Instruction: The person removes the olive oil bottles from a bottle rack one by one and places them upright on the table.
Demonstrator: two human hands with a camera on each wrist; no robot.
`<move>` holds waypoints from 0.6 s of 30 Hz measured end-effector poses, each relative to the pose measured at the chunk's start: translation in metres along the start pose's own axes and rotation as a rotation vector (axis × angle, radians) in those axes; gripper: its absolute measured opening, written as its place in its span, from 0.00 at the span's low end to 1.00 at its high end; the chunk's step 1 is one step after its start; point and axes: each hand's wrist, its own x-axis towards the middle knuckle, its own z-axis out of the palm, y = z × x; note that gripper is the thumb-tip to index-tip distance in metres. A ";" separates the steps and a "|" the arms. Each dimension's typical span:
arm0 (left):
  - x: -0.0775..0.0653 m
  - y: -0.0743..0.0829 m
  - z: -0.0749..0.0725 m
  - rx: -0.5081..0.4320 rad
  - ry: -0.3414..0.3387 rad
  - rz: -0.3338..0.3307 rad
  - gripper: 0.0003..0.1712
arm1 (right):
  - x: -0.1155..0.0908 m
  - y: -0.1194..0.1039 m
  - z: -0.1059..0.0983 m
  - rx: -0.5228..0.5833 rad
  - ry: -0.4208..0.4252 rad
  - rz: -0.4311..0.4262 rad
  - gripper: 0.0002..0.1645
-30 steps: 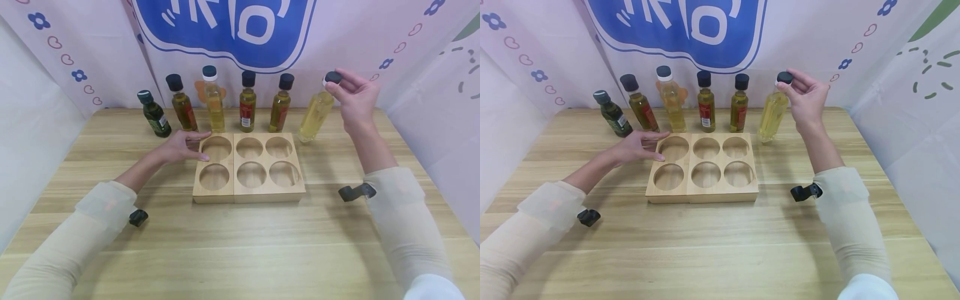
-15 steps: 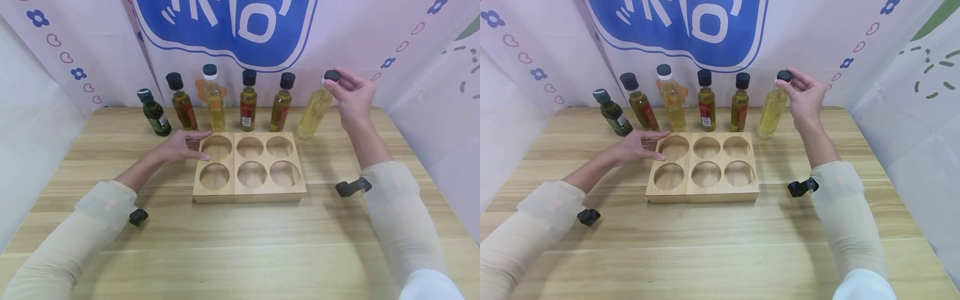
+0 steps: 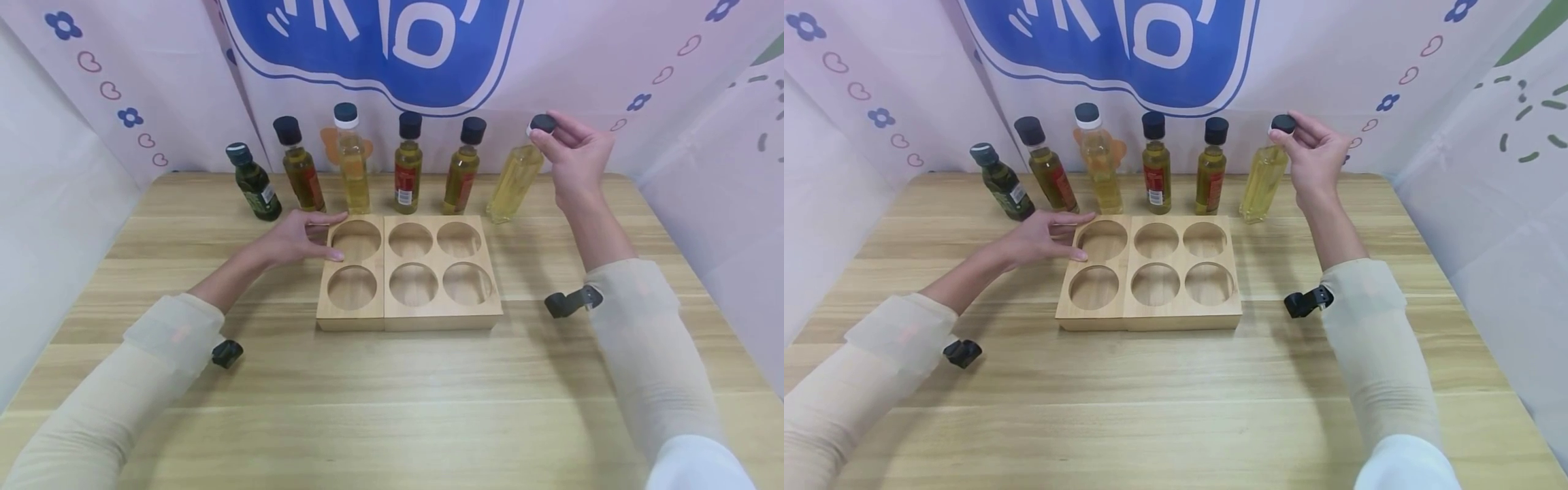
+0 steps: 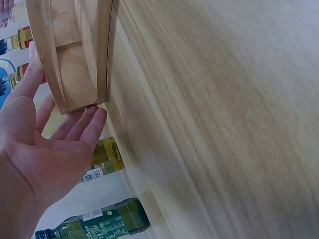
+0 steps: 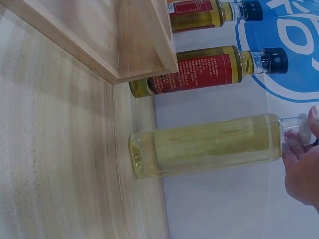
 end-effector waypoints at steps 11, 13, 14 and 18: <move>0.000 0.000 0.000 -0.004 0.003 0.009 0.43 | 0.002 0.004 0.003 0.019 0.011 0.012 0.28; 0.000 -0.001 0.000 -0.004 0.006 0.014 0.43 | 0.003 0.005 0.004 0.030 0.009 0.021 0.28; 0.000 -0.001 0.000 -0.002 0.007 0.016 0.43 | 0.003 0.006 0.004 0.033 0.008 0.025 0.29; 0.000 -0.001 0.000 0.005 0.005 0.018 0.43 | 0.004 0.007 0.003 0.028 0.006 0.029 0.28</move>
